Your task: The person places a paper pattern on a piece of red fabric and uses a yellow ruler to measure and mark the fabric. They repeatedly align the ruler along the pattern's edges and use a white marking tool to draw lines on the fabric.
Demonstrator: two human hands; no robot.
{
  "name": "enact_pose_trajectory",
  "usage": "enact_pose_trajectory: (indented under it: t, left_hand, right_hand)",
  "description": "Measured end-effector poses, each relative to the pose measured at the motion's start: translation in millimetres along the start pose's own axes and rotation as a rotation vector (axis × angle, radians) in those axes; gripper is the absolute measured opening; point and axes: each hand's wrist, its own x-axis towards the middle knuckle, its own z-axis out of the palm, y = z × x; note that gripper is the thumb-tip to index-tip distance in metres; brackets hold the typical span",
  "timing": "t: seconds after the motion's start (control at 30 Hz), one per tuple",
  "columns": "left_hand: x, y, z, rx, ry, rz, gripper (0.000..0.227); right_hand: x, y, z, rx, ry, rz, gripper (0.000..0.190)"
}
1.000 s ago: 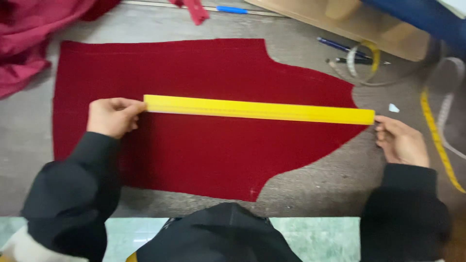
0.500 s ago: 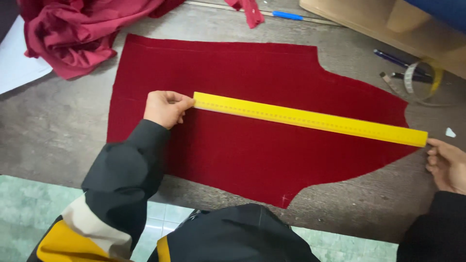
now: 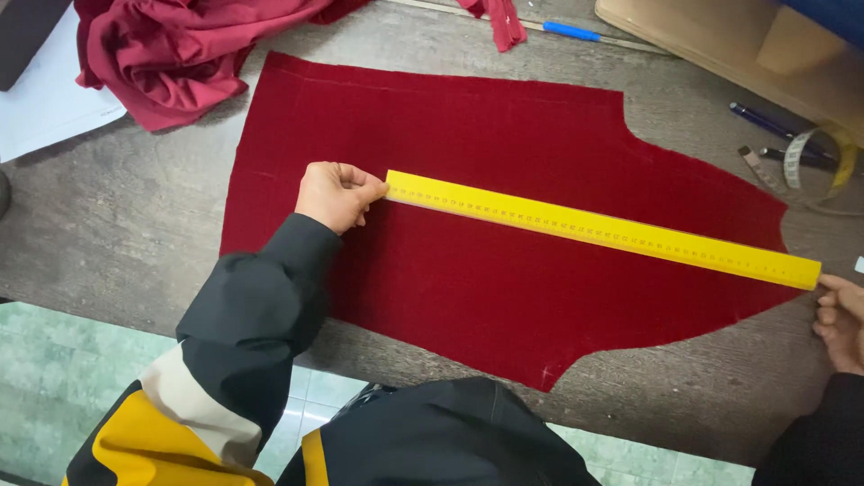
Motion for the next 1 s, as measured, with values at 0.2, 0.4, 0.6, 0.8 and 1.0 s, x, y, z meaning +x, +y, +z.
enact_pose_trajectory:
  t: [0.2,0.4,0.6,0.8,1.0]
  left_hand:
    - [-9.7,11.7,-1.7,0.028,-0.011,-0.020,0.014]
    - [-6.4,5.4,2.0,0.041,0.023,0.031,0.015]
    - [-12.9,13.0,1.6,0.081,0.034,0.044,0.015]
    - [-9.9,8.5,3.3,0.124,0.038,0.088,0.015]
    - [8.1,9.9,10.3,0.564,0.171,0.409,0.012]
  right_hand:
    - [-7.4,-12.5,6.6,0.027,-0.003,0.042,0.047]
    - [-16.1,-33.2,18.3,-0.046,0.063,0.039,0.034]
    - [-18.7,-42.0,17.2,0.098,0.046,0.131,0.033]
    - [-40.9,-85.5,48.6,-0.011,0.097,0.139,0.034]
    - [-60.8,-114.6,81.2,0.046,0.225,0.128,0.021]
